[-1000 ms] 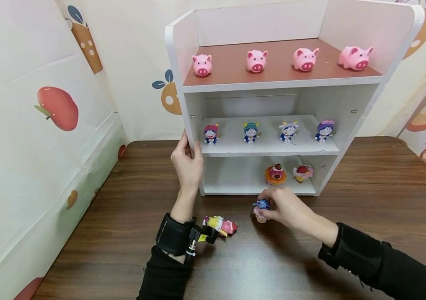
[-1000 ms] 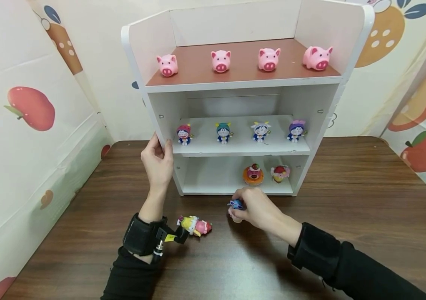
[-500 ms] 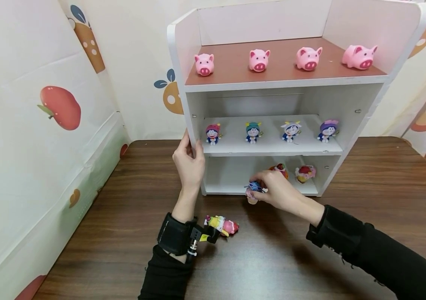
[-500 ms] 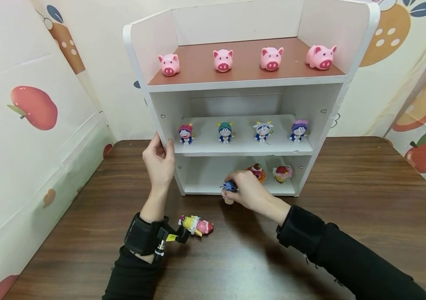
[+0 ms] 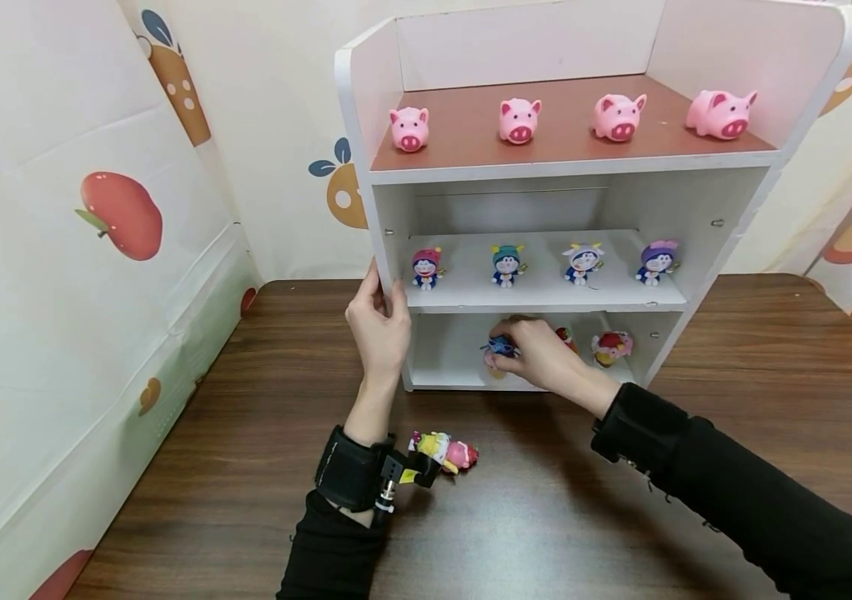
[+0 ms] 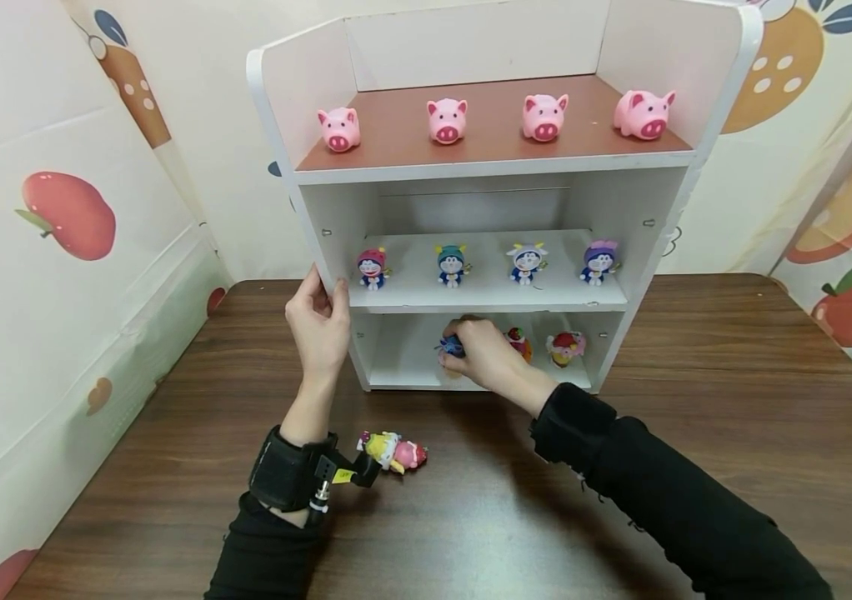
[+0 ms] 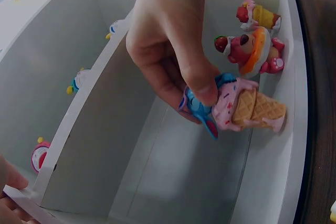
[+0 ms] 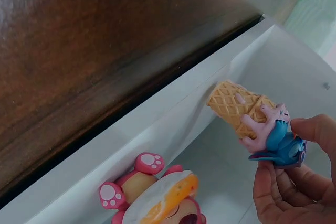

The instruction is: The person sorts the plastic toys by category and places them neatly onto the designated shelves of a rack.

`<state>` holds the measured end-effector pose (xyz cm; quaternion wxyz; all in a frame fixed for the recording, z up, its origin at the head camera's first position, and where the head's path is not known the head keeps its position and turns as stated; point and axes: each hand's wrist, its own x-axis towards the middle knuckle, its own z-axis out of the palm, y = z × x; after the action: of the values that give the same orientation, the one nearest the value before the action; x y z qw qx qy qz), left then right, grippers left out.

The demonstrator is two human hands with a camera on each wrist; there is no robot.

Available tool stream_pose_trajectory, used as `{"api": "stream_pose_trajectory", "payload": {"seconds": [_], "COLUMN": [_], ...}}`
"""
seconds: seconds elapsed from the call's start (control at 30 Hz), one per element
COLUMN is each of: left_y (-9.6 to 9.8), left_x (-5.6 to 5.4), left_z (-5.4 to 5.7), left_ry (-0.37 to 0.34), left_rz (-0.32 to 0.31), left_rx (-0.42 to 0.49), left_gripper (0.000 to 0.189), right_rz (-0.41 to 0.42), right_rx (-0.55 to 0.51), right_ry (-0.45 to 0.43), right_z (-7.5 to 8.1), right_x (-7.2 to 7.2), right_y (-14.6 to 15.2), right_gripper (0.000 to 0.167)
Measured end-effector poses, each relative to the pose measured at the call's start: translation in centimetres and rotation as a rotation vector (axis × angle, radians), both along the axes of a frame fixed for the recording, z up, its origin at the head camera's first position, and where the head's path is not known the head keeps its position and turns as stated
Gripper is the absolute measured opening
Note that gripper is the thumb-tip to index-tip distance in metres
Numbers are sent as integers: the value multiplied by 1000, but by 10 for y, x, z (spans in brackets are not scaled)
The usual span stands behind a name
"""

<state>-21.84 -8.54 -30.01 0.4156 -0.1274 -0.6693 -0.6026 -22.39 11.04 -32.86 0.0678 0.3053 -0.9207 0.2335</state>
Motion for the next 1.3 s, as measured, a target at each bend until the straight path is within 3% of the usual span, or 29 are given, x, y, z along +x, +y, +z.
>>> {"api": "stream_pose_trajectory", "payload": {"seconds": [0.43, 0.93, 1.1, 1.3], "left_y": [1, 1, 1, 0], "left_x": [1, 1, 1, 0], "left_z": [-1, -1, -1, -1], "left_ry": [0, -2, 1, 4], "left_rz": [9, 4, 6, 7], "left_rx": [-17, -11, -15, -15], "left_gripper": [38, 38, 38, 38], "right_rz": [-6, -32, -62, -75], "right_rx": [18, 27, -6, -62], "right_ry": [1, -26, 17, 152], "right_z": [-1, -4, -2, 1], "right_x": [-10, -8, -1, 18], "right_y": [-4, -3, 2, 12], "right_gripper": [29, 40, 48, 45]}}
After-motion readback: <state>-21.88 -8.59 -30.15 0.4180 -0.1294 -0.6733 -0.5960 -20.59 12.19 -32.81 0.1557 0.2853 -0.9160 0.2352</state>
